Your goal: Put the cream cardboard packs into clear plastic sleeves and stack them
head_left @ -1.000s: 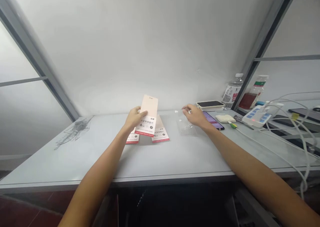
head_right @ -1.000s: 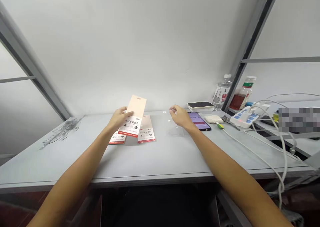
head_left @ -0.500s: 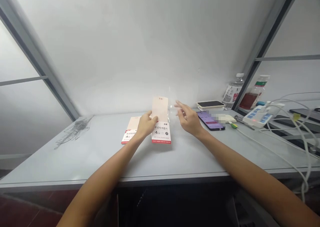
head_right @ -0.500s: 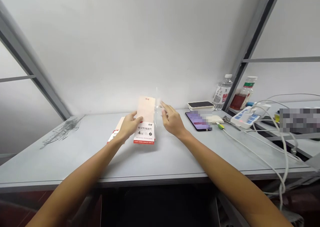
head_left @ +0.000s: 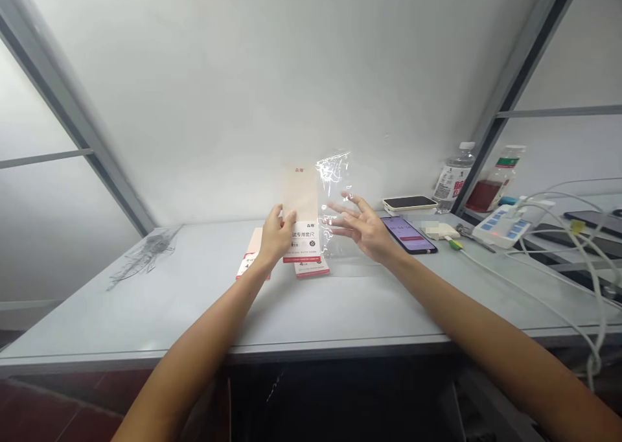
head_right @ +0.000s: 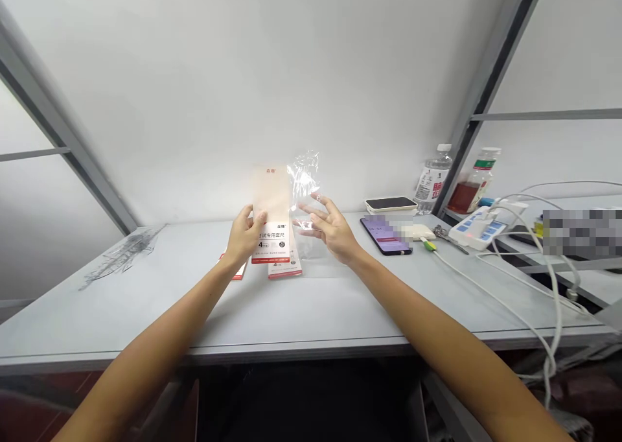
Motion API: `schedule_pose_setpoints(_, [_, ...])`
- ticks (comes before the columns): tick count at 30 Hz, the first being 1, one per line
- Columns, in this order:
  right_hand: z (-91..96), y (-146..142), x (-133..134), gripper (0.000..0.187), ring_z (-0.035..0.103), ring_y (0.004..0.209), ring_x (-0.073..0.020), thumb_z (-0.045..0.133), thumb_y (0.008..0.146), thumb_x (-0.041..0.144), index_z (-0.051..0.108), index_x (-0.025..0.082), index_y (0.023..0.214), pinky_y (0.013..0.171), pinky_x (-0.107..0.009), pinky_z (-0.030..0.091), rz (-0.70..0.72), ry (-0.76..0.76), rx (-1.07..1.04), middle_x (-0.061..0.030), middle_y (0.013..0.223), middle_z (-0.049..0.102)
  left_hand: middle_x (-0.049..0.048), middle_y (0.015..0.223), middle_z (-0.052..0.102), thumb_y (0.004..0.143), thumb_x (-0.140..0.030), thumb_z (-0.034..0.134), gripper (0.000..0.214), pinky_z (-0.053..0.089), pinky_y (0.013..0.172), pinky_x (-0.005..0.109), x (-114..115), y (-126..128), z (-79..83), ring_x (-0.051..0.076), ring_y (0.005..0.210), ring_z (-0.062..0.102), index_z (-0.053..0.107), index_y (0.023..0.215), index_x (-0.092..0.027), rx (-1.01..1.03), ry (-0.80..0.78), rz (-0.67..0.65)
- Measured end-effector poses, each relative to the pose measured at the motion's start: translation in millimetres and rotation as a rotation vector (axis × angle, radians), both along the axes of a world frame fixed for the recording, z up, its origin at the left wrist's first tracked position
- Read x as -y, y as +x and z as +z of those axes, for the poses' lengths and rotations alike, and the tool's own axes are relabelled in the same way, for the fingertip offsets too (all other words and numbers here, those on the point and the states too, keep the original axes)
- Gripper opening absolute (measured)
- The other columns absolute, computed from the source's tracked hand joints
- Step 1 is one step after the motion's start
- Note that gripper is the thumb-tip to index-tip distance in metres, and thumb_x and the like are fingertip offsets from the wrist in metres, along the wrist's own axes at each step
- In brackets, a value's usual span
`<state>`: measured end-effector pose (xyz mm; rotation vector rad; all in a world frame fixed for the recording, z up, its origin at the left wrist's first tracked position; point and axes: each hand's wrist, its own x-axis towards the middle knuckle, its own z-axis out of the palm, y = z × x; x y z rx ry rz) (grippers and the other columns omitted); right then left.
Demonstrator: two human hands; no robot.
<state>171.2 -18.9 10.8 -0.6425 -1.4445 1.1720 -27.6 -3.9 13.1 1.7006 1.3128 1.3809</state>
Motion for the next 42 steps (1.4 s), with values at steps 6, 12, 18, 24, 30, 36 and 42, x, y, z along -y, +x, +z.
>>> schedule_pose_setpoints(6, [0.9, -1.6, 1.9, 0.043, 0.060, 0.102, -0.0205, 0.051, 0.085, 0.031, 0.042, 0.028, 0.126, 0.083, -0.038, 0.051, 0.078, -0.128, 0.007, -0.0065, 0.126, 0.054, -0.0006, 0.067, 0.059, 0.083, -0.048, 0.043, 0.036, 0.039, 0.045, 0.019, -0.7, -1.6, -0.7, 0.010, 0.051, 0.053, 0.048, 0.104, -0.019, 0.066, 0.131, -0.066])
schedule_pose_setpoints(12, [-4.3, -3.2, -1.0, 0.040, 0.063, 0.097, -0.0222, 0.051, 0.085, 0.029, 0.045, 0.026, 0.125, 0.079, -0.039, 0.053, 0.118, -0.204, -0.028, -0.0078, 0.121, 0.058, -0.0010, 0.066, 0.058, 0.083, -0.049, 0.043, 0.036, 0.038, 0.044, 0.019, -0.2, -1.0, 1.1, 0.010, 0.051, 0.053, 0.048, 0.103, -0.020, 0.082, 0.135, -0.062])
schedule_pose_setpoints(18, [-4.4, -4.2, -3.0, 0.041, 0.062, 0.098, -0.0177, 0.044, 0.088, 0.031, 0.039, 0.031, 0.129, 0.089, -0.041, 0.048, 0.111, -0.165, -0.084, -0.0033, 0.121, 0.058, -0.0012, 0.066, 0.058, 0.083, -0.047, 0.043, 0.035, 0.037, 0.046, 0.019, 1.3, 1.0, -1.8, 0.008, 0.050, 0.050, 0.049, 0.105, -0.020, 0.023, 0.138, -0.021])
schedule_pose_setpoints(24, [0.0, -3.2, -0.2, 0.043, 0.061, 0.098, -0.0169, 0.040, 0.089, 0.033, 0.036, 0.033, 0.132, 0.091, -0.042, 0.046, 0.075, -0.155, -0.071, -0.0027, 0.123, 0.056, -0.0019, 0.062, 0.057, 0.082, -0.049, 0.044, 0.036, 0.034, 0.043, 0.019, 2.6, 2.0, -1.2, 0.008, 0.046, 0.048, 0.050, 0.103, -0.019, 0.014, 0.112, -0.021])
schedule_pose_setpoints(30, [0.2, -4.1, 0.6, 0.047, 0.061, 0.096, -0.0146, 0.041, 0.088, 0.035, 0.032, 0.034, 0.134, 0.092, -0.040, 0.047, 0.053, -0.156, -0.038, -0.0015, 0.125, 0.054, -0.0008, 0.063, 0.058, 0.081, -0.048, 0.046, 0.037, 0.036, 0.042, 0.019, 6.0, 6.1, 0.3, 0.009, 0.048, 0.050, 0.053, 0.103, -0.019, 0.054, 0.062, -0.083])
schedule_pose_setpoints(36, [-2.1, -4.1, -0.4, 0.045, 0.062, 0.093, -0.0139, 0.044, 0.087, 0.035, 0.037, 0.039, 0.131, 0.088, -0.039, 0.049, 0.052, -0.128, -0.039, 0.0014, 0.123, 0.055, -0.0013, 0.059, 0.056, 0.080, -0.046, 0.048, 0.038, 0.035, 0.041, 0.019, 8.8, 7.8, 1.7, 0.009, 0.045, 0.048, 0.056, 0.104, -0.017, 0.076, 0.065, -0.079])
schedule_pose_setpoints(42, [-3.4, -5.7, 0.3, 0.040, 0.062, 0.091, -0.0127, 0.045, 0.087, 0.029, 0.041, 0.039, 0.126, 0.090, -0.039, 0.047, 0.084, -0.138, -0.145, 0.0033, 0.130, 0.050, -0.0039, 0.055, 0.051, 0.082, -0.043, 0.046, 0.042, 0.032, 0.038, 0.018, 13.6, 8.1, 3.9, 0.006, 0.039, 0.039, 0.052, 0.116, -0.020, 0.118, 0.105, -0.123])
